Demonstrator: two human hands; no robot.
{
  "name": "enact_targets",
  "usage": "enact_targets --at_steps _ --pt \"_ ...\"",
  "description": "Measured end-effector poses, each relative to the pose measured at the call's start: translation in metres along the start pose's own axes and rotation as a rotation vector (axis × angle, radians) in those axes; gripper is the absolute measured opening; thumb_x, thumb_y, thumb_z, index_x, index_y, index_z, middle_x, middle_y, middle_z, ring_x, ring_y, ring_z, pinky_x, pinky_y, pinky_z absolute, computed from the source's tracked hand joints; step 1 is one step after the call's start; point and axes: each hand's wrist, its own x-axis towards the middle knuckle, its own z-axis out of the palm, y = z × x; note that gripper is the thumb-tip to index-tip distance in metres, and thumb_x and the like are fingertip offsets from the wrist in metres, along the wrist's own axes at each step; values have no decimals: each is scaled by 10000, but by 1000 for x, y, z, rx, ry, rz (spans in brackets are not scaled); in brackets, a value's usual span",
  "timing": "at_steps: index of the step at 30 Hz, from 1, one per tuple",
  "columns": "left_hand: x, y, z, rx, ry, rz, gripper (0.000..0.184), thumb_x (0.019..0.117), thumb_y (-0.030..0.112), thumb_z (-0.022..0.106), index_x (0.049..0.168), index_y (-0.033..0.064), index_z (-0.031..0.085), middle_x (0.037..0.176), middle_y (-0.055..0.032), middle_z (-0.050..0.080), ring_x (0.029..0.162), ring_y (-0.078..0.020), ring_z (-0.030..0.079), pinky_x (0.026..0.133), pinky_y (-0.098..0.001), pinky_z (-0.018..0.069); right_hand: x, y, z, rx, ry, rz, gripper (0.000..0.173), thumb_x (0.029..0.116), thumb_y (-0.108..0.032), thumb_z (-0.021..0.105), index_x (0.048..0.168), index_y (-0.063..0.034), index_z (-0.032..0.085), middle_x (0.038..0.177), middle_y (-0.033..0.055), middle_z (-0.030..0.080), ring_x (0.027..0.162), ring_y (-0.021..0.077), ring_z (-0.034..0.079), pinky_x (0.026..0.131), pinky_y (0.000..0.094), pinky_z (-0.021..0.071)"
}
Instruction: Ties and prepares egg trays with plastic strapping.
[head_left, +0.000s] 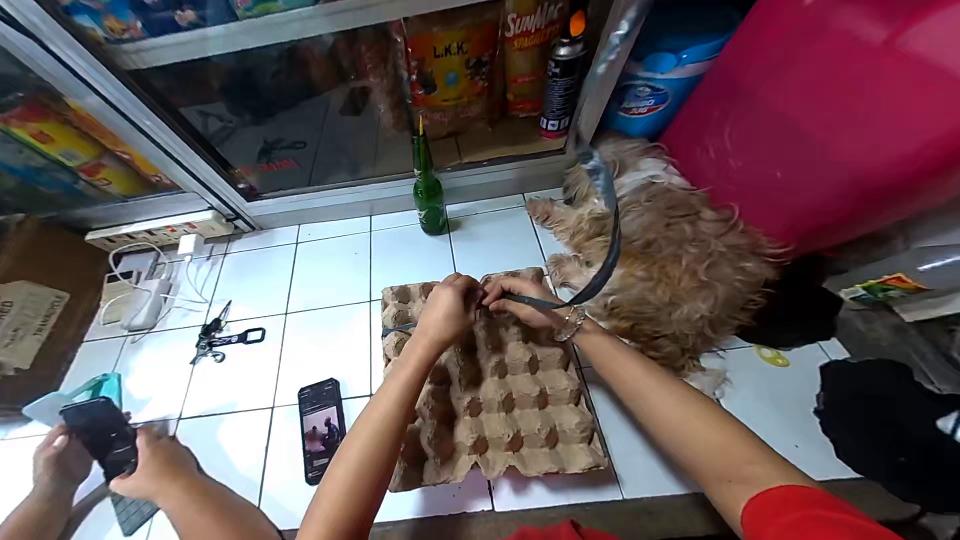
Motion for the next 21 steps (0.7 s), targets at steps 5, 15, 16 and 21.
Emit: enact_targets --at_steps 5,15,16,21 --pt "-3 2 7 215 61 127 128 964 -39 581 1035 -111 660 986 -269 644 948 -427 671 852 -524 554 45 94 10 265 161 -261 93 1025 -43 556 1024 25 619 791 33 607 629 34 524 612 200 465" --pt "-24 -16 3 204 -121 -41 406 996 157 659 1321 -80 603 1176 -260 693 1156 -439 639 1055 -583 439 29 110 2 254 256 -71 213 1082 -103 459 1118 37 615 978 113 606 839 132 544 797 321 464" --pt "-27 -18 -1 211 -189 -75 482 993 184 672 1395 -58 560 1235 -248 684 1211 -434 616 1099 -588 399 27 114 0 251 259 -102 218 1076 -88 457 1139 41 620 1024 117 625 874 128 557 825 318 471" --pt "-45 -42 -5 179 4 43 168 938 -24 634 1056 -61 749 1040 -257 706 1020 -432 679 941 -600 498 12 127 -13 178 309 -182 275 1036 1 491 1287 63 587 1102 150 661 862 98 594 792 267 505"
